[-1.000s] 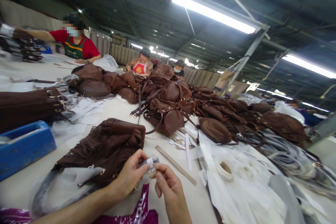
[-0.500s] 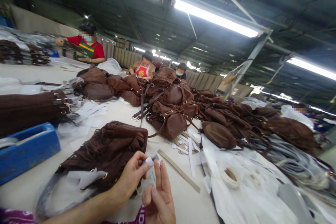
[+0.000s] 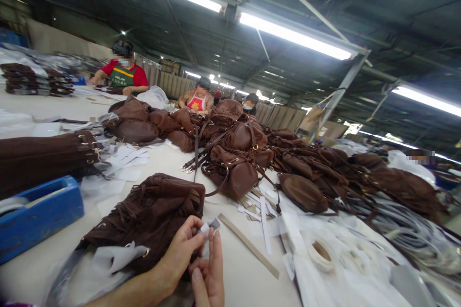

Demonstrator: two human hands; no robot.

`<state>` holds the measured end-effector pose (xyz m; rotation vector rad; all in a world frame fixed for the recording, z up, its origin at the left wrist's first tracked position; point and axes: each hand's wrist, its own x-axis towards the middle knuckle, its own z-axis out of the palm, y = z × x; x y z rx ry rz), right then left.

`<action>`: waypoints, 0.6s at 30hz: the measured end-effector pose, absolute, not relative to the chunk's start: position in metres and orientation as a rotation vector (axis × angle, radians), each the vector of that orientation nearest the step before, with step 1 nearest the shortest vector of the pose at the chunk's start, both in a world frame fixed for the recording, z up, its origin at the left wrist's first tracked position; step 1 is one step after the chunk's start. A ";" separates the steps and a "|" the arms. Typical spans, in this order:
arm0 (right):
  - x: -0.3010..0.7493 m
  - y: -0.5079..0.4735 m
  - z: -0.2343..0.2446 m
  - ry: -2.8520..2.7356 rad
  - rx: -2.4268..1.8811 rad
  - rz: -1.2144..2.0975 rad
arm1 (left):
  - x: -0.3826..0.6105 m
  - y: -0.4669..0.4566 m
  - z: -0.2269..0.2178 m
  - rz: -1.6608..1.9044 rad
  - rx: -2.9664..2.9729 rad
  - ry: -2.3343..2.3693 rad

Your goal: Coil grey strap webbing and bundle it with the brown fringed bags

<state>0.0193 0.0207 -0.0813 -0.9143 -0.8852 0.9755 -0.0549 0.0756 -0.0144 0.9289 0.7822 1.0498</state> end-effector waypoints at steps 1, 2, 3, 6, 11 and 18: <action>0.019 0.020 -0.082 -0.915 -0.948 0.972 | -0.056 0.075 -0.013 1.029 0.906 0.772; 0.018 0.020 -0.083 -0.937 -0.976 0.968 | -0.056 0.074 -0.012 1.009 0.888 0.764; 0.017 0.020 -0.083 -0.952 -0.997 0.961 | -0.057 0.073 -0.011 0.992 0.879 0.757; 0.015 0.021 -0.084 -0.970 -1.013 0.916 | -0.057 0.074 -0.012 0.979 0.895 0.772; 0.022 0.014 -0.087 -1.020 -1.105 0.850 | -0.053 0.080 -0.021 1.082 0.996 0.807; 0.055 0.000 -0.094 -1.235 -1.356 0.462 | -0.052 0.083 -0.022 1.108 0.999 0.821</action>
